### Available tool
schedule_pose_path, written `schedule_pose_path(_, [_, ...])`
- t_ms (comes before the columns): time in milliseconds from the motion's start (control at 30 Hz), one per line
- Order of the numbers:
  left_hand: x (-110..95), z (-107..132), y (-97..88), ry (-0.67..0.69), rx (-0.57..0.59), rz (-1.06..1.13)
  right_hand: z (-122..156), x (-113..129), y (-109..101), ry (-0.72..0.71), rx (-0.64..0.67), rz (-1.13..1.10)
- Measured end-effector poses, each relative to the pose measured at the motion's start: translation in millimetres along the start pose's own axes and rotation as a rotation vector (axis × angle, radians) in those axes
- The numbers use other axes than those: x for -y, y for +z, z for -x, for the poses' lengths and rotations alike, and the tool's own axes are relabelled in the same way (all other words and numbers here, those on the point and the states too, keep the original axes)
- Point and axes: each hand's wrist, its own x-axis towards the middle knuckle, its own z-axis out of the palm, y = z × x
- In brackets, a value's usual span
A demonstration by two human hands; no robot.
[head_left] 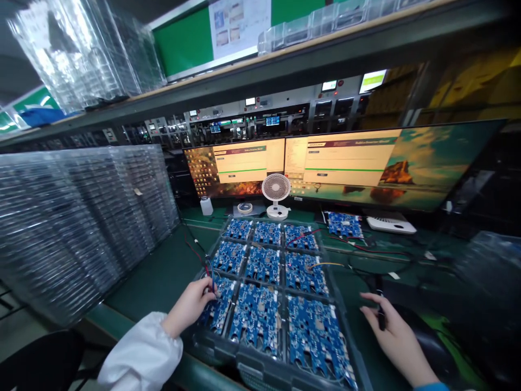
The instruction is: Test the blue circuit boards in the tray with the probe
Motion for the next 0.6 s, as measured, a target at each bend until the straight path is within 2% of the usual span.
schedule_pose_path(133, [1, 1, 3.6, -0.015, -0.042, -0.037, 1, -2, 1, 0.016, 0.008, -0.005])
schedule_pose_path(467, [7, 0, 6.9, 0.010, -0.045, -0.022, 2, 10, 0, 0.079, 0.031, -0.004])
schedule_pose_path(600, [11, -1, 7.7, 0.016, -0.040, -0.026, 2, 10, 0, 0.051, 0.011, 0.003])
